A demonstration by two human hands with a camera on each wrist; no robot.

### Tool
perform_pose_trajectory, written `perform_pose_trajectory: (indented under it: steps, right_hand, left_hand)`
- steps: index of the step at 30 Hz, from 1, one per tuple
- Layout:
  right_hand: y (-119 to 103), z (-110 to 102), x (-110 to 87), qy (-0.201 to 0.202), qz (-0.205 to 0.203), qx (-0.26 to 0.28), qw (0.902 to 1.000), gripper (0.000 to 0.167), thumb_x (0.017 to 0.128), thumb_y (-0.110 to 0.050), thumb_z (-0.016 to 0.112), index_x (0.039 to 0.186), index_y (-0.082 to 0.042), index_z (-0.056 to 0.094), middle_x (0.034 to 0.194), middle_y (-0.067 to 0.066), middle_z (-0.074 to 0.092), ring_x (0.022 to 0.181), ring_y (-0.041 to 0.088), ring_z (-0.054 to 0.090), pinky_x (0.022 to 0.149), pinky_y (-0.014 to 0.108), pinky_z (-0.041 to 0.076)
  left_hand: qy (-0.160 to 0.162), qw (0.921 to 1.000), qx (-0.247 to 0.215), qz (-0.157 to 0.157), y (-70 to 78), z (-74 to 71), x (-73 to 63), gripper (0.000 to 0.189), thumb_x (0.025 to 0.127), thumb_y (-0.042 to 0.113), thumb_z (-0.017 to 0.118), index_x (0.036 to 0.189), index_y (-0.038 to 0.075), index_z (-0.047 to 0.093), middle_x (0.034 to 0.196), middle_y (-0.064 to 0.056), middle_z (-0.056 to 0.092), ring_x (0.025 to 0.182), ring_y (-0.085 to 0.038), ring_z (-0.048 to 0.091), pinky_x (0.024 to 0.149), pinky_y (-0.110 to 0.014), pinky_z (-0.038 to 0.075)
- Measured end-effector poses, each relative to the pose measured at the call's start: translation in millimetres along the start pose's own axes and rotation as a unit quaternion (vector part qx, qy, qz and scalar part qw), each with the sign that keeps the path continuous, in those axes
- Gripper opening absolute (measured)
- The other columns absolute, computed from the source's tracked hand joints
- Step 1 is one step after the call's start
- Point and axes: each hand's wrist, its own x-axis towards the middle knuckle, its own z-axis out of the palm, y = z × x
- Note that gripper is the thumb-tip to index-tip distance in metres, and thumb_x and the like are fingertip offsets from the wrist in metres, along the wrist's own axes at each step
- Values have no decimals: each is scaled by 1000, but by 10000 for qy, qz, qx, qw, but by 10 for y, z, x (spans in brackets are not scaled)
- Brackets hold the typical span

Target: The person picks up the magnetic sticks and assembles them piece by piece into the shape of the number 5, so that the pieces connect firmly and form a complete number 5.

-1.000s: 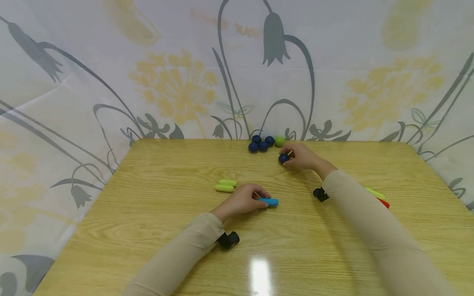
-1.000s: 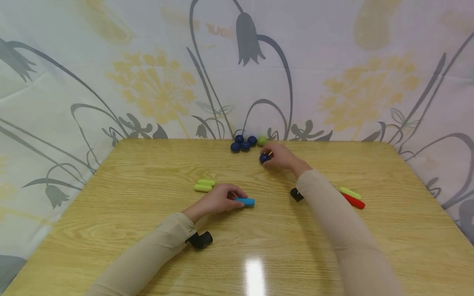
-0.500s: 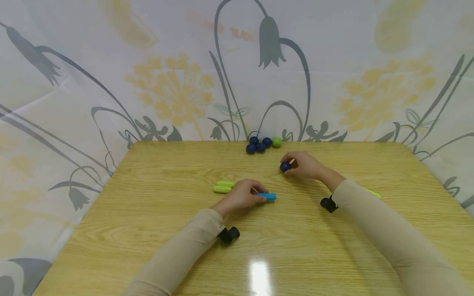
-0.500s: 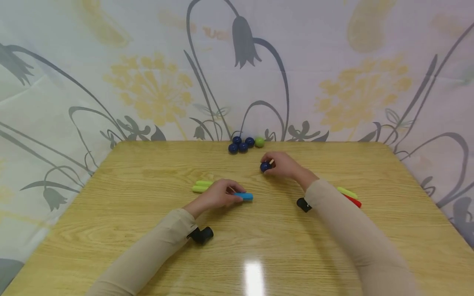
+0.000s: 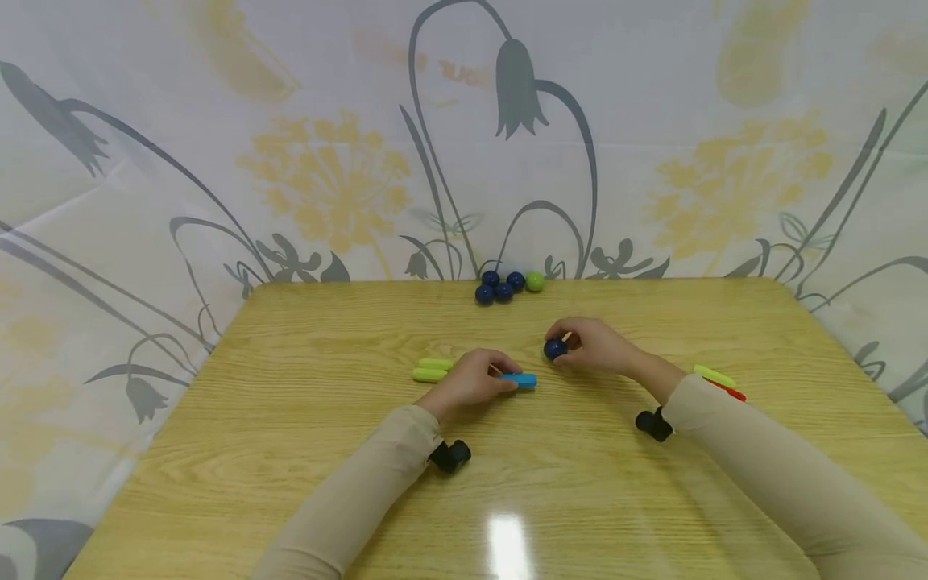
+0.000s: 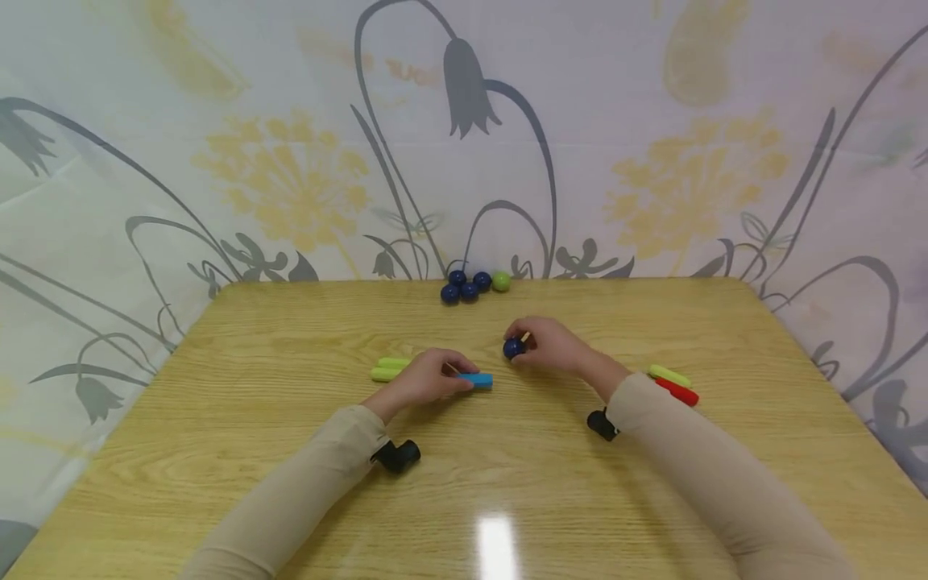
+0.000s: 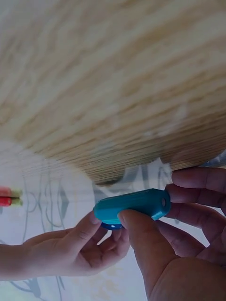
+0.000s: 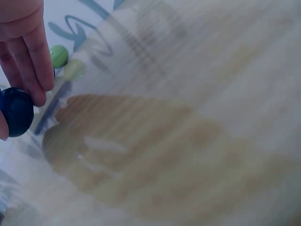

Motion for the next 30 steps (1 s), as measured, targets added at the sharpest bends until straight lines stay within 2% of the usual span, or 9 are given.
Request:
perform_pose_trajectory:
  steps: [10, 18, 30]
  right_hand:
    - [-101, 87, -143, -149, -159, 75, 9997, 28, 79, -7, 74, 104, -2, 64, 95, 4, 63, 83, 17, 62, 76, 37, 52]
    - [-167, 133, -202, -228, -153, 237, 9993, 26, 77, -10, 76, 100, -7, 65, 91, 1, 64, 77, 12, 61, 69, 28, 51]
    - [-140, 160, -234, -198, -131, 536, 9983, 26, 76, -7, 77, 98, -3, 65, 89, 3, 64, 73, 12, 62, 63, 25, 52]
  left_hand:
    - [-44, 9999, -7, -117, 12, 9, 42, 18, 88, 14, 66, 106, 10, 69, 98, 0, 62, 85, -15, 57, 71, -26, 48]
    - [-48, 9999, 43, -118, 28, 29, 62, 19, 88, 14, 66, 106, 9, 68, 98, -1, 62, 85, -15, 57, 71, -26, 48]
    - [-102, 9999, 0, -107, 57, 54, 80, 19, 88, 16, 66, 106, 11, 69, 97, 1, 62, 86, -14, 57, 72, -27, 48]
